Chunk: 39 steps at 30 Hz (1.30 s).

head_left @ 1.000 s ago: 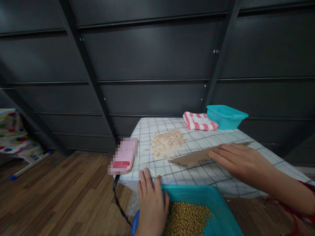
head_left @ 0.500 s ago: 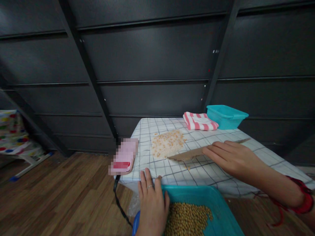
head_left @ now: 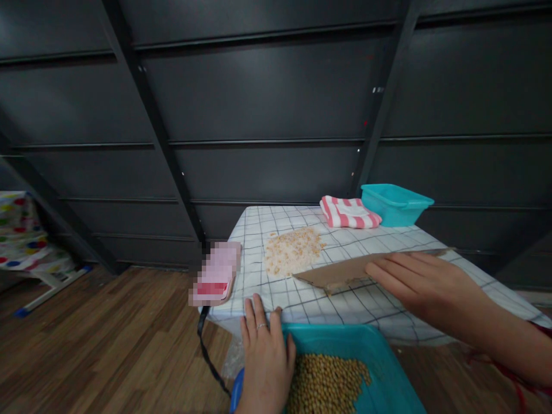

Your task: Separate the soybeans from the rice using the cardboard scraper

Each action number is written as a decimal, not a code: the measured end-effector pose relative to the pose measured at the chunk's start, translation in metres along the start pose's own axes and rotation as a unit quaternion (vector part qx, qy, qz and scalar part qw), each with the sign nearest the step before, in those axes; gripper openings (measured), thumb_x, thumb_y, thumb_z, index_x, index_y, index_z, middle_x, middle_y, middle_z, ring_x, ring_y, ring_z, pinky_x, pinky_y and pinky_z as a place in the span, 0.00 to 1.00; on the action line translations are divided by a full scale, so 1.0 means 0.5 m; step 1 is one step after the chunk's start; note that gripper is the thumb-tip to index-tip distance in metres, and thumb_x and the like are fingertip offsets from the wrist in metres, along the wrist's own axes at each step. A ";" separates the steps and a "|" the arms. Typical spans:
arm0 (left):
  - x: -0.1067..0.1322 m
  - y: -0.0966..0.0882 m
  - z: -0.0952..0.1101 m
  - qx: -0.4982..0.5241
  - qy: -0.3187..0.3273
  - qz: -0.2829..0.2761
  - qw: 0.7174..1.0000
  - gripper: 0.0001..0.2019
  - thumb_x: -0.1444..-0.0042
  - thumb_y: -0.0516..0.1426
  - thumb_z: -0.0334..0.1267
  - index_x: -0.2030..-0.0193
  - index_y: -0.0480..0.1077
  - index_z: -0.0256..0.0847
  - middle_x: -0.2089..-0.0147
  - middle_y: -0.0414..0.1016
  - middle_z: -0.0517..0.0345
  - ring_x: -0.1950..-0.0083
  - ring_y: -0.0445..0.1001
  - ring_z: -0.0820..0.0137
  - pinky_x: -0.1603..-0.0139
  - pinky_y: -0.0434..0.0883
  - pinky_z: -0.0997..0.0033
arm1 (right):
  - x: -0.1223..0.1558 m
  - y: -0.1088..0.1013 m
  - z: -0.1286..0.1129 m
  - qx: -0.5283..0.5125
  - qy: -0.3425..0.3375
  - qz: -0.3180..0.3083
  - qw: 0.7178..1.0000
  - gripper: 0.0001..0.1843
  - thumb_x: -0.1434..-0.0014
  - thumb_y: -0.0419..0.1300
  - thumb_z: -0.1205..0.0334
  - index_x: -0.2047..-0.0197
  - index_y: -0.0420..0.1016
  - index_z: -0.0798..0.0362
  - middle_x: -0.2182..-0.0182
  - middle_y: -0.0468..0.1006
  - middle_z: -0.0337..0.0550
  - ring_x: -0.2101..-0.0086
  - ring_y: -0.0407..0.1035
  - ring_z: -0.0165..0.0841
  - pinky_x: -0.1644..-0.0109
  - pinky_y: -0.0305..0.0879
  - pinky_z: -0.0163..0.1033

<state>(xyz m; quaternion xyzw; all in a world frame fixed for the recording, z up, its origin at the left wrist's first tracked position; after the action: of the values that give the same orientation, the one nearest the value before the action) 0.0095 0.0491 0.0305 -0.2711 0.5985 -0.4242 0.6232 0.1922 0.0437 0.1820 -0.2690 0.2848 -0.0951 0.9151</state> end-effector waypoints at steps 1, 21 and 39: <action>0.000 0.000 0.000 -0.001 0.000 -0.002 1.000 0.14 0.51 0.50 0.30 0.56 0.67 0.32 0.40 0.57 0.31 0.37 0.48 0.43 0.48 0.62 0.41 | -0.003 0.005 0.001 0.003 -0.003 0.000 1.000 0.16 0.46 0.43 0.78 0.68 0.70 0.58 0.76 0.73 0.46 0.76 0.64 0.32 0.73 0.58 0.37; 0.004 0.003 -0.006 -0.002 -0.002 -0.005 1.000 0.14 0.52 0.51 0.29 0.57 0.67 0.32 0.40 0.56 0.28 0.37 0.48 0.42 0.48 0.62 0.41 | 0.021 0.000 -0.015 -0.026 0.003 -0.036 0.999 0.18 0.49 0.41 0.80 0.70 0.67 0.54 0.79 0.71 0.42 0.79 0.62 0.30 0.75 0.57 0.36; 0.003 0.005 -0.005 0.000 -0.004 -0.004 1.000 0.14 0.52 0.51 0.29 0.57 0.67 0.32 0.40 0.56 0.28 0.38 0.48 0.42 0.48 0.62 0.41 | 0.042 -0.017 -0.004 -0.056 0.027 -0.061 0.996 0.21 0.43 0.37 0.77 0.70 0.69 0.53 0.78 0.72 0.42 0.78 0.66 0.30 0.76 0.62 0.35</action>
<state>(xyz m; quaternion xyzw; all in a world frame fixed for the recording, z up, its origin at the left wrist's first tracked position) 0.0072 0.0497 0.0272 -0.2750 0.5949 -0.4255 0.6241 0.2080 0.0290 0.1753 -0.3339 0.2971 -0.1416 0.8833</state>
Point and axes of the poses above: each hand's wrist, its own x-axis away from the middle knuckle, its own y-axis out of the palm, z = x × y, the point moved 5 cm from there along -x, towards the middle knuckle
